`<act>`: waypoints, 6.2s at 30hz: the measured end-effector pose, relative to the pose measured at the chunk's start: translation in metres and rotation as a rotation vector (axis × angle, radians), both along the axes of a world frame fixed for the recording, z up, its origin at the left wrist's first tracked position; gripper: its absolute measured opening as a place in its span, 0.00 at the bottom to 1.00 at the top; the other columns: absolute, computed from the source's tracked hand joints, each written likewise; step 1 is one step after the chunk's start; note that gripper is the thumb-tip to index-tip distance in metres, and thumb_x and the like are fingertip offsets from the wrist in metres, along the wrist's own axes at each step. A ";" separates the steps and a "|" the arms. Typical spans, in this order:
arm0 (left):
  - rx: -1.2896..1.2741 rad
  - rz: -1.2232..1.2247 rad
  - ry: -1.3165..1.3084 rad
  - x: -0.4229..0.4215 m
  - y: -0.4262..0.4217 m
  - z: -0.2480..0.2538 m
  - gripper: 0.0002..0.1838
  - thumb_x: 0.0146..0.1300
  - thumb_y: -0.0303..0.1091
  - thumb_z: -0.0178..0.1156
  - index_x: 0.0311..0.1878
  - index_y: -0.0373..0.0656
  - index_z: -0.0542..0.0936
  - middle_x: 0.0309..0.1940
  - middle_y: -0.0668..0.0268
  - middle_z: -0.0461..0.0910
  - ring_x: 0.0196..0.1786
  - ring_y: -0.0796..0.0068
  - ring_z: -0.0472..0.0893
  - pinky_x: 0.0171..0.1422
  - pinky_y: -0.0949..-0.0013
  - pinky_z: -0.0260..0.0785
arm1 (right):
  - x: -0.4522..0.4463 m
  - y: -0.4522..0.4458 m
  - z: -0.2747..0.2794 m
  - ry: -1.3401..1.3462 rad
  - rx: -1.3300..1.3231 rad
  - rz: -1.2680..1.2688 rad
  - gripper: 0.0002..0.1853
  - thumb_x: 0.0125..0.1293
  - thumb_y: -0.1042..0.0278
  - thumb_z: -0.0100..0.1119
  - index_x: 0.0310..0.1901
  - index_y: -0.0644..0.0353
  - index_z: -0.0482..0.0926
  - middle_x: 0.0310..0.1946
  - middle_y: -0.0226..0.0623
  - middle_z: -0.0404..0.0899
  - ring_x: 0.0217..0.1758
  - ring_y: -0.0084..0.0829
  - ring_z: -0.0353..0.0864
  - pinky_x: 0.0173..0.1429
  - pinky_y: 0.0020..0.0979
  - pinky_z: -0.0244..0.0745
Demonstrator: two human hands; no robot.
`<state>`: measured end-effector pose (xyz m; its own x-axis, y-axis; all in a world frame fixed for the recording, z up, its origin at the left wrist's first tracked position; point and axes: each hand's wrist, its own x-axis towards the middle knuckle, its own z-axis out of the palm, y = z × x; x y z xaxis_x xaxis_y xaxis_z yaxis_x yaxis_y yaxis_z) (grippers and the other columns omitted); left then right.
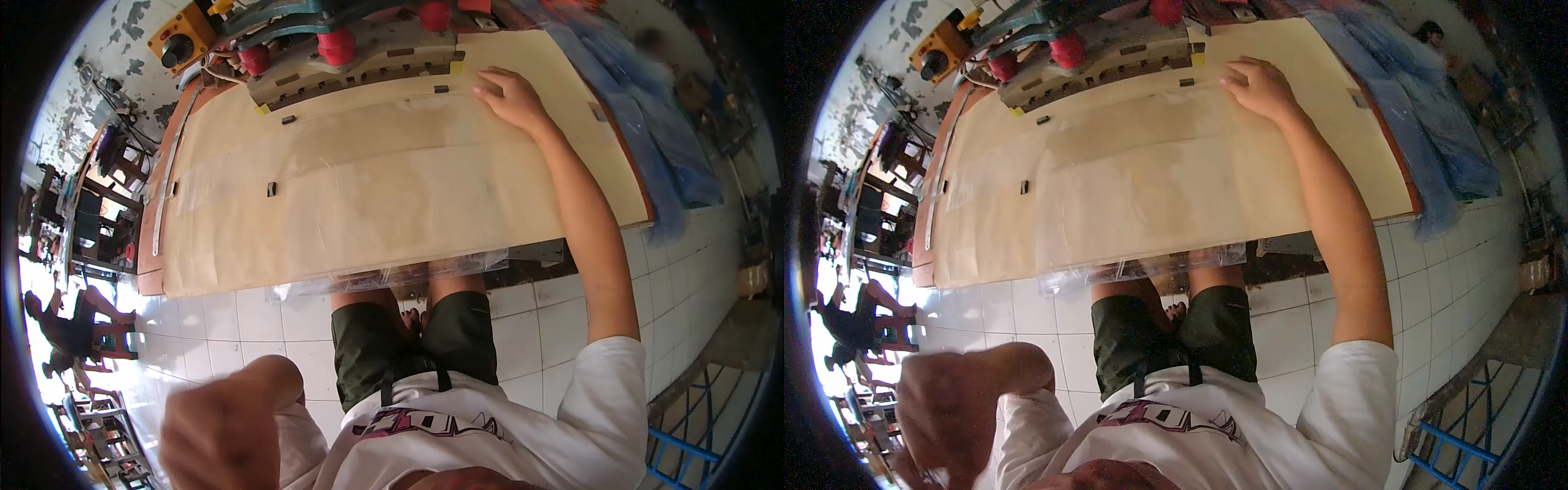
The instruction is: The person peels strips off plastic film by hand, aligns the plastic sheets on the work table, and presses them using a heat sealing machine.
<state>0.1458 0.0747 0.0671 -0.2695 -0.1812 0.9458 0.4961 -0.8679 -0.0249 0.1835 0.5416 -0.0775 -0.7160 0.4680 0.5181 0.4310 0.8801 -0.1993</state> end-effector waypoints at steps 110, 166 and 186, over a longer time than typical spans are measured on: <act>-1.245 0.345 0.598 -0.143 0.172 -0.102 0.14 0.57 0.34 0.63 0.47 0.46 0.81 0.39 0.61 0.84 0.39 0.54 0.84 0.44 0.55 0.76 | 0.067 -0.218 0.209 0.327 -0.078 0.075 0.24 0.64 0.74 0.62 0.63 0.60 0.74 0.44 0.38 0.83 0.46 0.30 0.83 0.55 0.32 0.76; -1.090 0.415 0.417 -0.169 0.098 0.108 0.08 0.65 0.32 0.68 0.35 0.37 0.84 0.20 0.73 0.77 0.23 0.90 0.72 0.26 0.79 0.62 | 0.053 -0.153 0.276 0.108 -0.094 0.503 0.10 0.62 0.76 0.65 0.44 0.68 0.83 0.37 0.34 0.85 0.39 0.22 0.80 0.44 0.25 0.74; -1.113 0.434 0.410 -0.187 0.094 0.104 0.08 0.60 0.31 0.71 0.34 0.38 0.83 0.19 0.75 0.73 0.21 0.89 0.65 0.24 0.78 0.54 | -0.020 -0.174 0.252 0.116 -0.386 0.660 0.08 0.68 0.71 0.63 0.41 0.68 0.82 0.32 0.30 0.82 0.33 0.18 0.76 0.39 0.22 0.73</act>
<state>-0.0413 0.1691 0.1711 -0.0387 0.7649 0.6429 0.8737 -0.2863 0.3932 0.1633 0.3676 0.1744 -0.8606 0.1261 0.4935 -0.2008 0.8064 -0.5562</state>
